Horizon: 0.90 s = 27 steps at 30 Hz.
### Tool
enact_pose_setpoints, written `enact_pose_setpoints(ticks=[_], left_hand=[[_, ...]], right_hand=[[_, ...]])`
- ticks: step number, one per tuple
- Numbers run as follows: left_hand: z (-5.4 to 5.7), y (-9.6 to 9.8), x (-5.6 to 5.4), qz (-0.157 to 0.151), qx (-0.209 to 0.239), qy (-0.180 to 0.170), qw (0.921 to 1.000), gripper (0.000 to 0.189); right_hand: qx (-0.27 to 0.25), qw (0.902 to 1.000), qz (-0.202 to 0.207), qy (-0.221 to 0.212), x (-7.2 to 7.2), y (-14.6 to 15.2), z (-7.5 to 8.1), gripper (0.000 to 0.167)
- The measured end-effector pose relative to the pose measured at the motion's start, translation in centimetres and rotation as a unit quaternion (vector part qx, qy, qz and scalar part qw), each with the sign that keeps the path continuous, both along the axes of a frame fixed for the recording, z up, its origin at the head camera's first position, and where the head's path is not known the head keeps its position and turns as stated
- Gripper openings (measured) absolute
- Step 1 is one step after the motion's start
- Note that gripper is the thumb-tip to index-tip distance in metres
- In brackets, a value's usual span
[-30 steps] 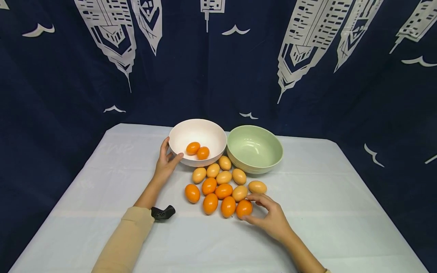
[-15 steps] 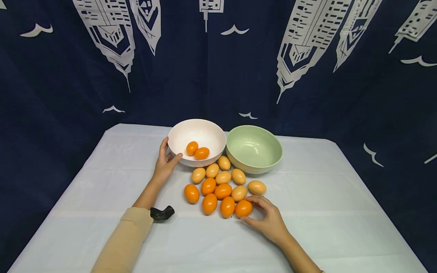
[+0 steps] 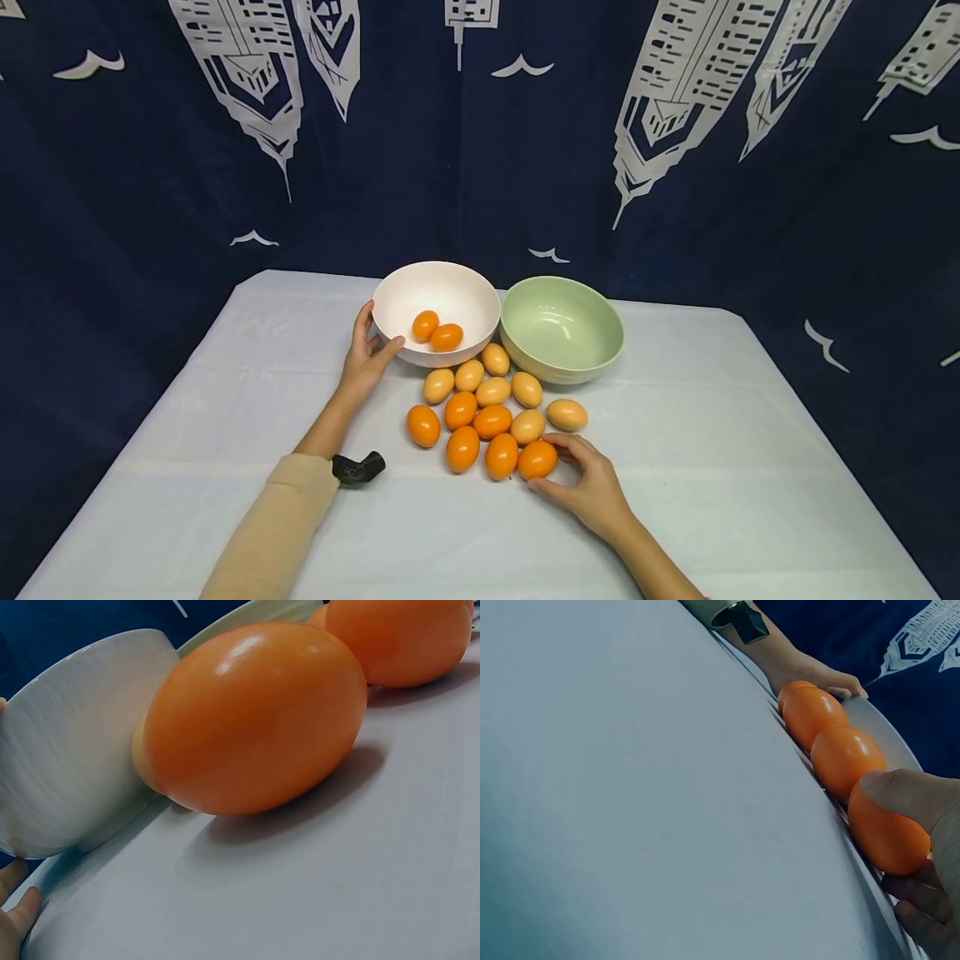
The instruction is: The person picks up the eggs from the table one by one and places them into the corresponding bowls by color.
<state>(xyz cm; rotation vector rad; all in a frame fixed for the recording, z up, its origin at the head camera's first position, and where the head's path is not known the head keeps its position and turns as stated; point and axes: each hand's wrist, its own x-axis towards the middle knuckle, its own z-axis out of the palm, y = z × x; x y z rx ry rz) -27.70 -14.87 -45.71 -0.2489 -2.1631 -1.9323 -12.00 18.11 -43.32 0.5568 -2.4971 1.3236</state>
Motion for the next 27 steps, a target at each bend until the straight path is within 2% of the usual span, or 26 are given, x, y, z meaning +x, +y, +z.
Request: enact_pose_setpoints(ticks=[8, 12, 19, 27], left_hand=[[-0.1, 0.0, 0.1, -0.004, 0.002, -0.005, 1.0, 0.08], [-0.1, 0.1, 0.2, -0.001, -0.001, -0.007, 1.0, 0.081], [-0.1, 0.1, 0.0, 0.002, -0.002, -0.005, 1.0, 0.08], [0.2, 0.1, 0.1, 0.002, -0.003, -0.005, 1.0, 0.081]], right_hand=[[-0.009, 0.9997, -0.02, 0.01, 0.2, -0.5, -0.6, 0.058], [-0.003, 0.9992, -0.027, 0.03, 0.3, -0.6, -1.0, 0.058], [0.007, 0.9971, -0.017, 0.074, 0.1, -0.7, -1.3, 0.057], [0.003, 0.9971, -0.011, 0.075, -0.1, -0.6, -1.3, 0.057]])
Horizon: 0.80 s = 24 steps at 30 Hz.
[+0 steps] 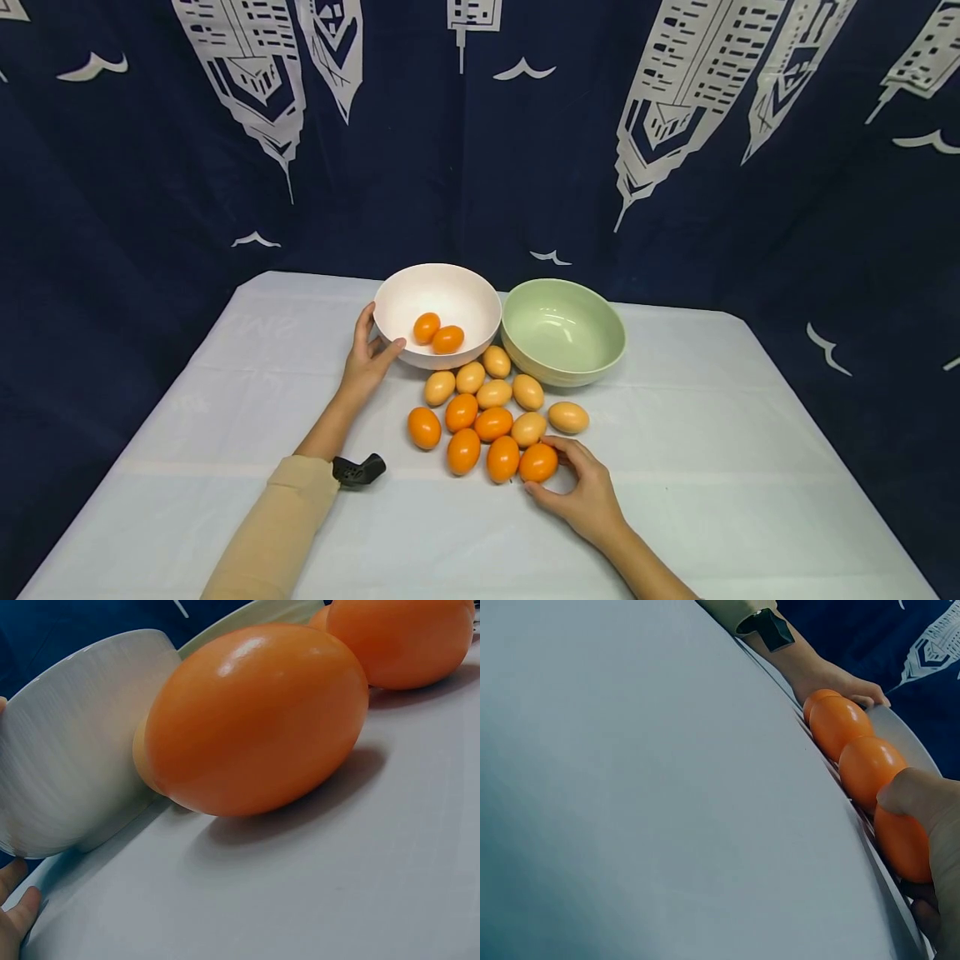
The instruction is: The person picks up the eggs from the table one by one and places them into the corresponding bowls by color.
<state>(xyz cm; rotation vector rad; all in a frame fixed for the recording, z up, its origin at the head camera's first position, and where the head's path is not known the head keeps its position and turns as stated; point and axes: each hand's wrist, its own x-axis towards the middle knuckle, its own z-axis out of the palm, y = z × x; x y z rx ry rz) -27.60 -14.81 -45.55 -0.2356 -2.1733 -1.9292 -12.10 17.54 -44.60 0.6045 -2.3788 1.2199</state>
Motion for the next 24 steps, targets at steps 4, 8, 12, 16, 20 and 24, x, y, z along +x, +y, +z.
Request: enact_pose_setpoints(ticks=[4, 8, 12, 16, 20, 24], left_hand=[[0.0, 0.0, -0.1, 0.0, 0.0, -0.001, 1.0, 0.081], [-0.2, 0.0, -0.2, 0.001, 0.0, -0.002, 1.0, 0.08], [-0.3, -0.1, -0.2, 0.001, 0.002, -0.002, 1.0, 0.08], [-0.3, -0.1, -0.2, 0.001, 0.003, -0.002, 1.0, 0.08], [-0.3, 0.0, -0.2, 0.0, 0.002, -0.004, 1.0, 0.08], [-0.3, 0.1, -0.2, 0.001, 0.003, -0.001, 1.0, 0.079]], right_hand=[[0.0, 1.0, 0.001, -0.003, 0.0, 0.1, 0.0, 0.057], [-0.009, 0.9999, 0.01, -0.005, 0.0, 0.2, -0.1, 0.056], [-0.026, 0.9993, 0.023, -0.014, -0.1, 0.3, 0.0, 0.056], [-0.039, 0.9986, 0.026, -0.025, -0.1, 0.3, 0.2, 0.057], [-0.05, 0.998, 0.025, -0.029, -0.1, 0.3, 0.6, 0.058], [-0.055, 0.9978, 0.033, -0.019, -0.4, 0.2, 1.1, 0.057]])
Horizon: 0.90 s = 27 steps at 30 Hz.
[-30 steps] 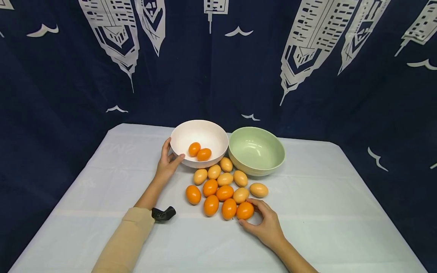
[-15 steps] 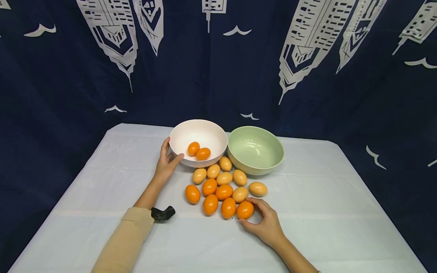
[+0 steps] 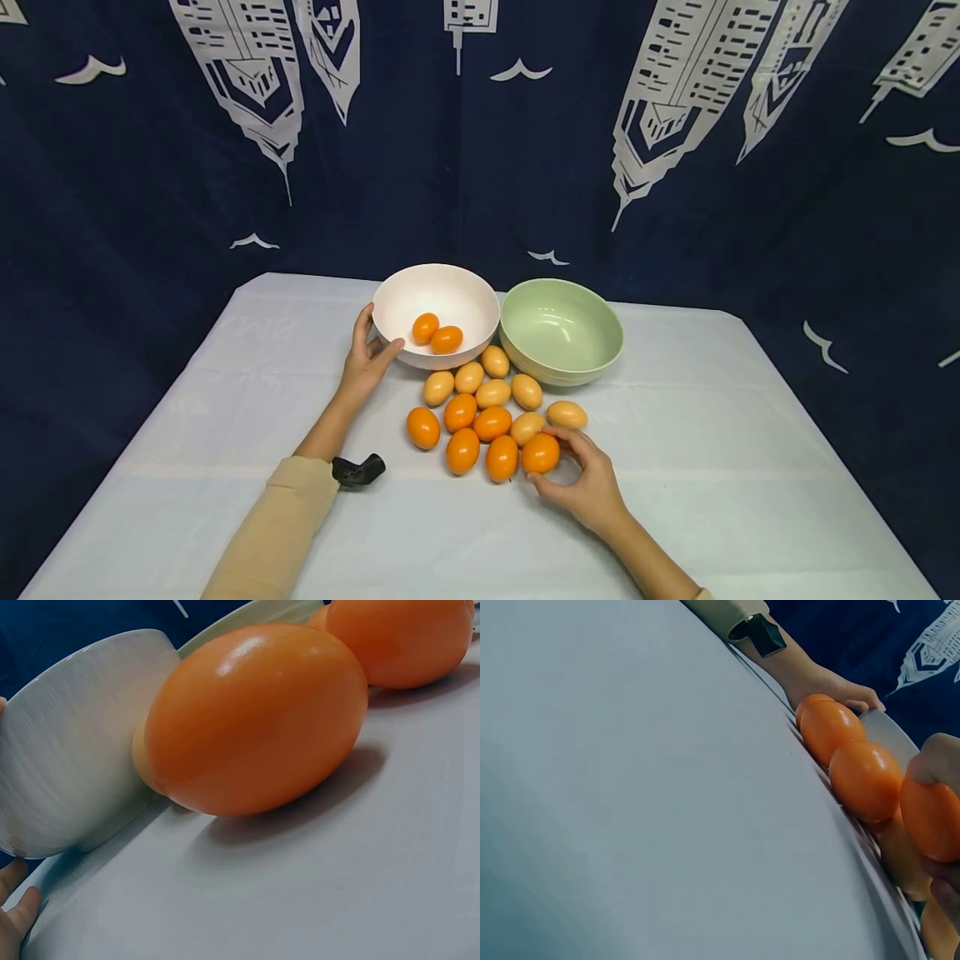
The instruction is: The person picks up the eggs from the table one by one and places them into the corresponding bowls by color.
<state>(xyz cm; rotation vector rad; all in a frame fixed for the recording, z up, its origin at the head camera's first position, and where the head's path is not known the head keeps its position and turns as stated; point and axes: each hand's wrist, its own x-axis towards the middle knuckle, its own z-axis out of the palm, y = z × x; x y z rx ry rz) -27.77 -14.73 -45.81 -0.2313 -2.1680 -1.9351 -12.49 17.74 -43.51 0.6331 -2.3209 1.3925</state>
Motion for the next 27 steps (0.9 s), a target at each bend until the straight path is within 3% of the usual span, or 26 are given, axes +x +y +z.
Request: enact_pose_setpoints(ticks=[13, 19, 27], left_hand=[[0.0, -0.1, 0.0, 0.001, 0.003, 0.003, 1.0, 0.08], [0.0, -0.2, -0.3, 0.005, 0.002, 0.0, 1.0, 0.08], [0.0, -0.1, -0.2, 0.004, 0.007, 0.001, 1.0, 0.08]], right_hand=[[0.007, 0.9996, 0.012, 0.024, -1.7, -1.2, 2.6, 0.055], [0.014, 0.9999, 0.003, -0.003, -2.7, -2.0, 3.5, 0.053], [-0.032, 0.9986, 0.011, -0.041, -6.1, -2.0, 0.9, 0.058]])
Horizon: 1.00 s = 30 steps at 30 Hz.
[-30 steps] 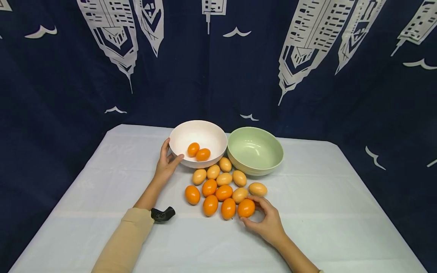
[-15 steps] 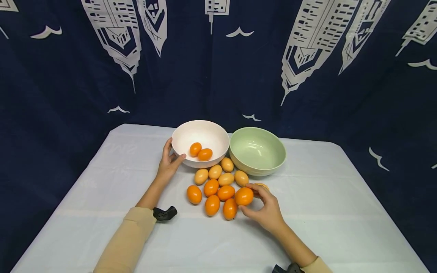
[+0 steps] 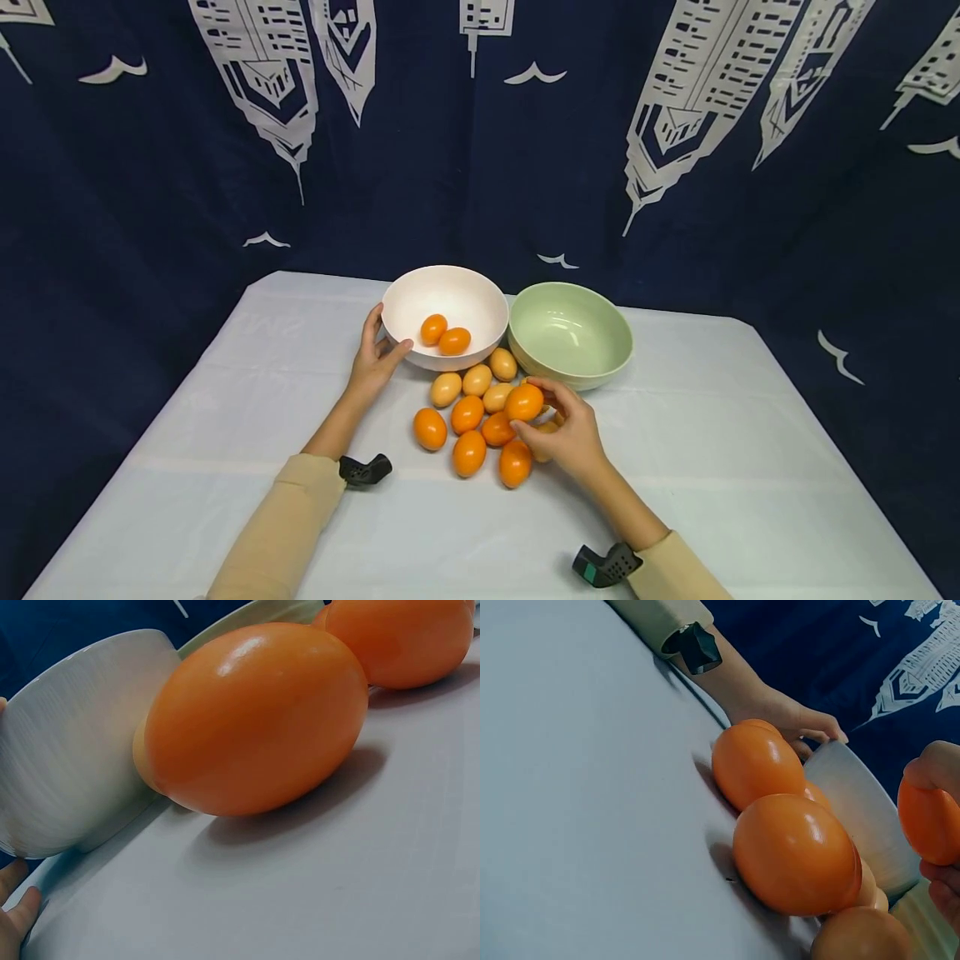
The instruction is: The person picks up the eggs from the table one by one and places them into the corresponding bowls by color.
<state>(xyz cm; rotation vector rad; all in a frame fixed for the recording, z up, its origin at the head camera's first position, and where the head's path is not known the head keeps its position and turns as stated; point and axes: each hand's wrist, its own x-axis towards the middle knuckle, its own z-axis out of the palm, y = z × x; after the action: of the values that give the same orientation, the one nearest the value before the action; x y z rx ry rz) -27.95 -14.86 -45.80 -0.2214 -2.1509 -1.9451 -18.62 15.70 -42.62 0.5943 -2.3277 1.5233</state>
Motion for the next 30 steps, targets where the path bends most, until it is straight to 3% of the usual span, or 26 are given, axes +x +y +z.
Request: enact_pose_setpoints(ticks=[6, 12, 21, 30], left_hand=[[0.0, 0.1, 0.0, -0.005, 0.002, -0.012, 0.9999, 0.081], [0.5, 0.0, 0.2, -0.014, 0.009, -0.025, 0.9996, 0.082], [0.3, -0.1, 0.2, -0.008, 0.004, -0.02, 0.9998, 0.082], [0.0, -0.2, 0.1, 0.001, -0.001, -0.01, 1.0, 0.08]], right_hand=[[-0.003, 1.0, 0.004, 0.003, -1.3, -0.6, 0.3, 0.057], [-0.008, 0.9993, 0.011, -0.035, -2.3, -1.8, 1.5, 0.06], [-0.004, 0.9987, 0.035, -0.036, -2.5, -3.7, 4.9, 0.056], [-0.021, 0.9969, 0.056, -0.05, -6.2, -4.2, 3.3, 0.061]])
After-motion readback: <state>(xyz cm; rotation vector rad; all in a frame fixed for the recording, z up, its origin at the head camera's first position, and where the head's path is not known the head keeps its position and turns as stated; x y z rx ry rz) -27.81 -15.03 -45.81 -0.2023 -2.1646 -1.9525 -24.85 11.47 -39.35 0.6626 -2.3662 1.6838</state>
